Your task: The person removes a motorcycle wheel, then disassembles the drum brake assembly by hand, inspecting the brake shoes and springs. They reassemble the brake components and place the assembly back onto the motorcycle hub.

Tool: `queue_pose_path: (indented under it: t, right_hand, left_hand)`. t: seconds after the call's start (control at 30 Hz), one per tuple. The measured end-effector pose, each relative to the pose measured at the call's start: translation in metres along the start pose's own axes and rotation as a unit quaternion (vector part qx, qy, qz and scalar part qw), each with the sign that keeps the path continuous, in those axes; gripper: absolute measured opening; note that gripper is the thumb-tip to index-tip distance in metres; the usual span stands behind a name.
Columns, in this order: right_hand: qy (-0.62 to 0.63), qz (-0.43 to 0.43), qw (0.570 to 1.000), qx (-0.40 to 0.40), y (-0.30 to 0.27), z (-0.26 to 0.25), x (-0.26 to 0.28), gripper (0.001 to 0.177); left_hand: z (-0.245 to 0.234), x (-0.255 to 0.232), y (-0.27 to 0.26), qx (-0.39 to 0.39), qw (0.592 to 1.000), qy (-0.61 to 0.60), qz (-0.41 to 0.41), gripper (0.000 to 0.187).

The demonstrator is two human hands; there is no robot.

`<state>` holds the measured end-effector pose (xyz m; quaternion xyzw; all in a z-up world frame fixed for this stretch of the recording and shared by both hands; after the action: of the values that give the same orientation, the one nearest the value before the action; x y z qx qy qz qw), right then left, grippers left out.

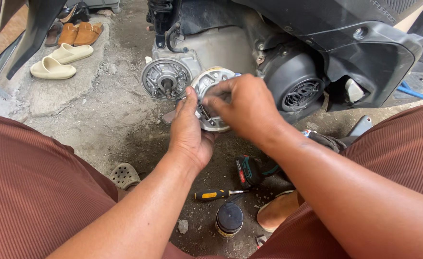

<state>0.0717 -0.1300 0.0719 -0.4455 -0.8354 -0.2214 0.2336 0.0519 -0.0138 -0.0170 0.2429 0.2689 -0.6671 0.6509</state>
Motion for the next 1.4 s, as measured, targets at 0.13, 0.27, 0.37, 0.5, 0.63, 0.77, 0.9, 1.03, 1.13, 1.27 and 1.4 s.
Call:
queue_pose_path:
  t: [0.13, 0.27, 0.37, 0.5, 0.63, 0.77, 0.9, 1.03, 1.13, 1.27, 1.4]
  right_hand:
    - [-0.008, 0.004, 1.000, 0.004, 0.004, 0.003, 0.002, 0.022]
    - [-0.028, -0.047, 0.998, -0.014, 0.002, 0.002, 0.007, 0.020]
    - [-0.026, -0.063, 0.997, -0.019, 0.001, 0.006, 0.013, 0.016]
    - [0.017, 0.040, 0.999, -0.003, 0.002, 0.009, 0.005, 0.017]
    - [0.108, 0.019, 0.993, -0.039, -0.004, 0.009, 0.000, 0.017]
    - [0.099, -0.002, 0.993, -0.060, -0.004, 0.014, -0.006, 0.016]
    - [0.117, -0.004, 0.993, 0.004, 0.003, 0.020, -0.012, 0.016]
    - [0.019, -0.077, 0.997, 0.004, -0.002, 0.004, -0.003, 0.021]
    - [-0.054, -0.130, 0.990, 0.003, -0.012, -0.010, -0.001, 0.041]
    - [-0.111, -0.271, 0.955, 0.045, -0.026, -0.011, -0.001, 0.075]
    - [-0.019, -0.261, 0.960, 0.101, -0.025, -0.013, -0.009, 0.054]
  left_hand:
    - [0.009, -0.002, -0.006, 0.004, 1.000, -0.007, 0.014, 0.040]
    - [0.014, 0.001, -0.010, -0.007, 0.999, -0.049, -0.008, 0.039]
    - [0.017, 0.002, -0.010, 0.037, 0.997, -0.067, -0.015, 0.047]
    - [0.015, 0.003, -0.005, 0.064, 0.994, -0.090, -0.016, 0.049]
    - [0.011, 0.005, 0.001, 0.079, 0.992, -0.103, -0.001, 0.047]
    - [0.010, 0.007, 0.002, 0.087, 0.991, -0.095, -0.018, 0.046]
    - [0.008, 0.007, -0.002, 0.067, 0.992, -0.105, -0.024, 0.046]
    - [0.010, 0.006, -0.001, 0.056, 0.991, -0.122, -0.024, 0.049]
    - [0.004, 0.000, 0.000, 0.001, 0.990, -0.143, -0.009, 0.050]
    - [0.010, -0.003, 0.002, 0.009, 0.977, -0.214, -0.008, 0.052]
    - [0.010, -0.013, 0.004, 0.009, 0.994, -0.100, -0.042, 0.040]
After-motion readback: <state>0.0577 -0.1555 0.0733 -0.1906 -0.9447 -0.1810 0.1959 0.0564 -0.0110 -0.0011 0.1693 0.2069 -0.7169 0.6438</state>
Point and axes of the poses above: each hand's wrist, its own y-axis towards the middle knuckle, its own z-axis out of the palm, x = y × z, the point moved 6 cm from there along y, towards the middle knuckle, and after that the axes turned 15 degrees about x, right-handed, at the moved point
